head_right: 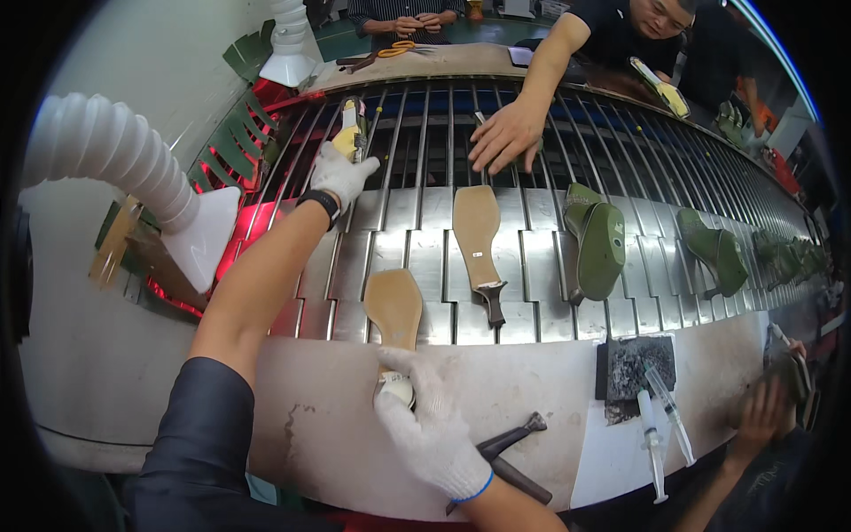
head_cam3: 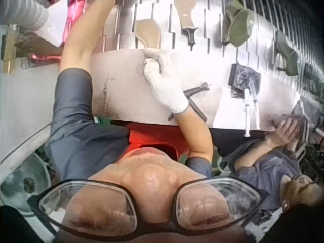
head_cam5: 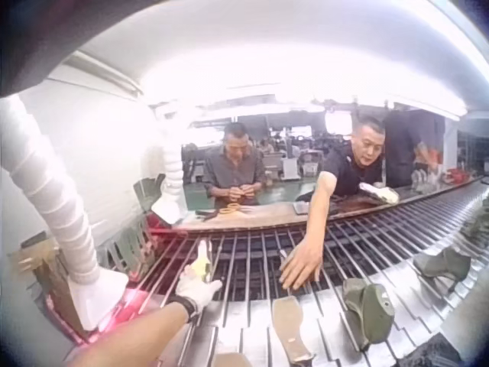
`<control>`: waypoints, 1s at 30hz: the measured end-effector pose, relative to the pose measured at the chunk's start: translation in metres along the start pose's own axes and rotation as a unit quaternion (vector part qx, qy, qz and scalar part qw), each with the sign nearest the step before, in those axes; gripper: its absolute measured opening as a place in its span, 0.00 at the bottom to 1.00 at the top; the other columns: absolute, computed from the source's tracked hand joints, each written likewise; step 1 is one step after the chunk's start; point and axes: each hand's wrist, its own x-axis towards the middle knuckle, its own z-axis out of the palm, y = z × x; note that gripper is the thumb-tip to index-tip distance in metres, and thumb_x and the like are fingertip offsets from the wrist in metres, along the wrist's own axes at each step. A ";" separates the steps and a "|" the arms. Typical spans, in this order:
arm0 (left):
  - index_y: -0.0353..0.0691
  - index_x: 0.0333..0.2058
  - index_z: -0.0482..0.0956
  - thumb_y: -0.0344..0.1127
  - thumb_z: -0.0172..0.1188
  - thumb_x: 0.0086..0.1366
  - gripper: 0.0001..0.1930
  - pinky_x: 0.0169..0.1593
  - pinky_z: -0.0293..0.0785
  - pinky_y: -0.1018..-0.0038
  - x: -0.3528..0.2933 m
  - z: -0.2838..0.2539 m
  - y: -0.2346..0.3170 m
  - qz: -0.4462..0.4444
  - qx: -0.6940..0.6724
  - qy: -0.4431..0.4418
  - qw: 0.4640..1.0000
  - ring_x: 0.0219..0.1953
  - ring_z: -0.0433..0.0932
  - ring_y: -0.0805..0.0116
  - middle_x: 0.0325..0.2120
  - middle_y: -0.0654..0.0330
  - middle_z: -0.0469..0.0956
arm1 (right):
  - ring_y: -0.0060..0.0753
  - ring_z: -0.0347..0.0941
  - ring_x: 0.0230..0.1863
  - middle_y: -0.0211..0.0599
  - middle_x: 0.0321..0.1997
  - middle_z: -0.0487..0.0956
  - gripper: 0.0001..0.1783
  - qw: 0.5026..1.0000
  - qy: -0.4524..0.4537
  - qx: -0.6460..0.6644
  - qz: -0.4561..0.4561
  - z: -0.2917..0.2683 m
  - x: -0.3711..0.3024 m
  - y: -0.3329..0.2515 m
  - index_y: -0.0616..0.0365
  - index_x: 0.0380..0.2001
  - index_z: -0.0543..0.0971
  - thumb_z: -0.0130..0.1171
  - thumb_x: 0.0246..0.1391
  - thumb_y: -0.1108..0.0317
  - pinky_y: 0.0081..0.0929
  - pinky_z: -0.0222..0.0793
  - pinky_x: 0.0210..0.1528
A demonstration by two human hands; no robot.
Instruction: The person assembles high-heeled shoes by fitting a sole piece to the bottom of the lasted shoe upper and using a hammer to secure the edges and flatten the bond.
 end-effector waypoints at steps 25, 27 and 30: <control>0.37 0.73 0.68 0.28 0.80 0.51 0.49 0.69 0.71 0.47 -0.340 -0.198 -0.180 0.365 0.059 0.205 0.906 0.64 0.74 0.36 0.62 0.42 0.74 | 0.49 0.83 0.55 0.54 0.52 0.83 0.36 0.940 0.185 -0.147 -0.246 0.000 -0.024 0.004 0.65 0.66 0.70 0.70 0.54 0.74 0.45 0.81 0.57; 0.38 0.72 0.68 0.30 0.82 0.50 0.50 0.69 0.70 0.44 -0.371 -0.209 -0.216 0.364 0.116 0.189 0.904 0.65 0.73 0.36 0.64 0.42 0.73 | 0.52 0.82 0.50 0.50 0.49 0.83 0.32 0.813 0.136 -0.427 -0.371 -0.004 -0.042 -0.007 0.62 0.59 0.76 0.73 0.49 0.72 0.48 0.81 0.53; 0.37 0.71 0.71 0.32 0.83 0.51 0.48 0.69 0.71 0.46 -0.396 -0.216 -0.230 0.368 0.103 0.141 0.913 0.65 0.74 0.35 0.66 0.41 0.74 | 0.54 0.81 0.49 0.46 0.50 0.83 0.26 0.776 0.018 -0.516 -0.363 0.019 -0.065 -0.026 0.59 0.53 0.81 0.74 0.50 0.66 0.47 0.81 0.52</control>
